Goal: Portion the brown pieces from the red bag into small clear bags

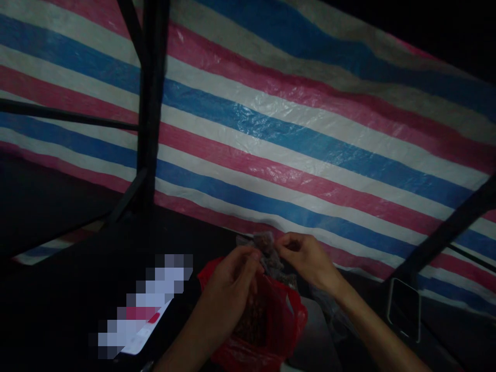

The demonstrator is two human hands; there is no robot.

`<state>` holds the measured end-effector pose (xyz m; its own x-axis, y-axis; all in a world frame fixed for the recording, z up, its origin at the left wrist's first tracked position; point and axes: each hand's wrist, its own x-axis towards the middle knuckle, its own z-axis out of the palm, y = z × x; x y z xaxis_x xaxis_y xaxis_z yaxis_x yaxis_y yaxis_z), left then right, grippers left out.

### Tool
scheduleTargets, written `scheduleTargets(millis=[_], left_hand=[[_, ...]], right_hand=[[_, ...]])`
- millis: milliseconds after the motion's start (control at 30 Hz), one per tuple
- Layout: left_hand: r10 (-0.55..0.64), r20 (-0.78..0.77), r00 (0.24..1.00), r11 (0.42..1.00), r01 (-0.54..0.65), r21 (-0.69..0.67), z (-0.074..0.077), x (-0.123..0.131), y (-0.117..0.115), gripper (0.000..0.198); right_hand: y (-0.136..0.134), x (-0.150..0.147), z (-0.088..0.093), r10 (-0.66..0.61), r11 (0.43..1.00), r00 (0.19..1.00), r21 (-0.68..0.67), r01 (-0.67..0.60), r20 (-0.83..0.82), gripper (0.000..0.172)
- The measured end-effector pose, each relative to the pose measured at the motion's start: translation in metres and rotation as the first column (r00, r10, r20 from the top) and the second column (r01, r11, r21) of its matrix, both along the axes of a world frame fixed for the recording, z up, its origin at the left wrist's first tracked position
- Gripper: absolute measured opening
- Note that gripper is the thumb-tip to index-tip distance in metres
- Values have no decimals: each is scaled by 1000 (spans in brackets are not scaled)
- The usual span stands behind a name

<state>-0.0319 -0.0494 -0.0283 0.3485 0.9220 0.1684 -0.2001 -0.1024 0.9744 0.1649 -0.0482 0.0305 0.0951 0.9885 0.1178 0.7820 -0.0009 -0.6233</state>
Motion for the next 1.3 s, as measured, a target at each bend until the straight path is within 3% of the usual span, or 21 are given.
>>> scheduleTargets(millis=[167, 333, 433, 533, 633, 733, 800, 867, 933, 1033, 1133, 1300], left_hand=[[-35, 9, 999, 999, 35, 37, -6, -1, 7, 33], [-12, -36, 999, 996, 15, 88, -4, -12, 7, 31], [-9, -83, 997, 991, 20, 130, -7, -18, 6, 29], [-39, -132, 990, 985, 60, 163, -11, -22, 6, 31], [-110, -120, 987, 991, 119, 69, -16, -20, 5, 37], [-194, -29, 981, 972, 188, -144, -21, -11, 6, 61], [-229, 40, 973, 941, 232, -248, -23, -5, 9, 77], [-218, 118, 969, 927, 243, -286, -26, -2, 14, 78], [-156, 167, 974, 945, 196, -261, -27, 0, 20, 64], [-45, 146, 988, 981, 71, -180, -28, 1, 26, 49], [-10, 106, 994, 996, 20, -86, -26, 6, 25, 40], [-112, 86, 990, 994, 111, 25, -22, 12, 18, 30]], right_hand=[[-32, -50, -1, 170, 983, 963, 98, -153, -208, 17], [-36, -56, -8, 194, 981, 898, 72, -180, -396, 14], [-37, -53, -14, 196, 981, 891, 94, -172, -409, 18], [-37, -48, -24, 107, 982, 941, 183, -50, -320, 20], [-38, -43, -33, 28, 946, 991, 323, 16, -131, 17], [-45, -42, -35, 22, 896, 996, 441, -60, 91, 15], [-52, -44, -34, 76, 893, 970, 418, -170, 233, 16], [-58, -46, -34, 157, 900, 918, 329, -285, 364, 16], [-63, -46, -37, 209, 900, 857, 251, -357, 470, 18], [-67, -41, -41, 204, 906, 805, 204, -370, 557, 20], [-68, -32, -41, 163, 924, 837, 217, -315, 523, 18], [-65, -23, -25, 102, 917, 917, 320, -237, 386, 35]])
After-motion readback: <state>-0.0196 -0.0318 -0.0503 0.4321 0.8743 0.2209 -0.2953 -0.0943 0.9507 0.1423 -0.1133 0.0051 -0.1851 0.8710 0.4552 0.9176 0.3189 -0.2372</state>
